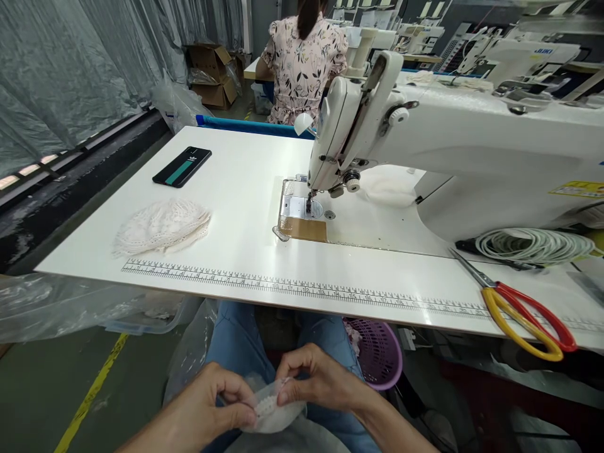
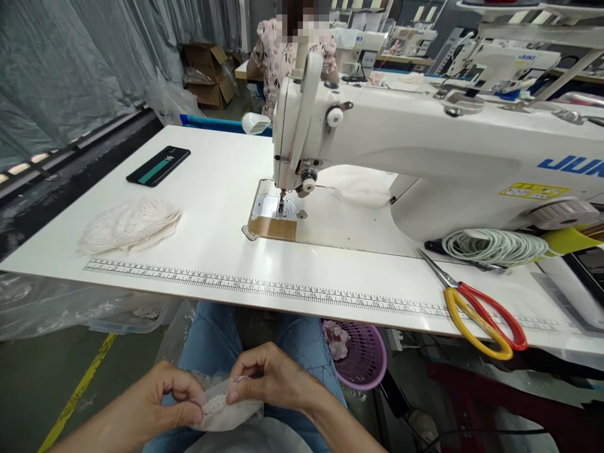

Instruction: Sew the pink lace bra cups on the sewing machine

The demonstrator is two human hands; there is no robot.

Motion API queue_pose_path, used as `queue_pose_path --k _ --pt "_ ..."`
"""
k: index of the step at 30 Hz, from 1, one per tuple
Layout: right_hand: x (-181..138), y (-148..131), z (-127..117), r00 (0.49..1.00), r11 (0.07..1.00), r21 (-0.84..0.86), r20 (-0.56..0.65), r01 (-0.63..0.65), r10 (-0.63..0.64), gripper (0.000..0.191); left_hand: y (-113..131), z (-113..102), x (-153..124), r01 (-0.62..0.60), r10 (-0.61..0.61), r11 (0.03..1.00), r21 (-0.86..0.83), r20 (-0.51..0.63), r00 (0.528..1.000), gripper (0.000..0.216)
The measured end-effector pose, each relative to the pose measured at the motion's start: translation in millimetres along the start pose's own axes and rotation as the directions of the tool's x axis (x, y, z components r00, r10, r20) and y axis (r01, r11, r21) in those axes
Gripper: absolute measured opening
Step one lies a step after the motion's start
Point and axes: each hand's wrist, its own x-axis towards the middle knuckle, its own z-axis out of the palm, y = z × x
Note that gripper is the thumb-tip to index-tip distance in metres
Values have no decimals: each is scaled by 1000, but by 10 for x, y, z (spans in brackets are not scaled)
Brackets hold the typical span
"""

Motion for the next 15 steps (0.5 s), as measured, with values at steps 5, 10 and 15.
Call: queue_pose_path --k 5,10,15 --pt "13 -66 -8 994 997 -64 101 45 -38 39 129 6 28 -1 5 998 -59 74 997 18" --pt "46 -98 -11 995 992 -103 76 76 -69 34 117 -18 41 -10 25 990 -138 113 993 24" --pt "14 -69 -64 996 1000 -9 84 10 -9 38 1 -21 39 35 -9 981 -189 138 990 34"
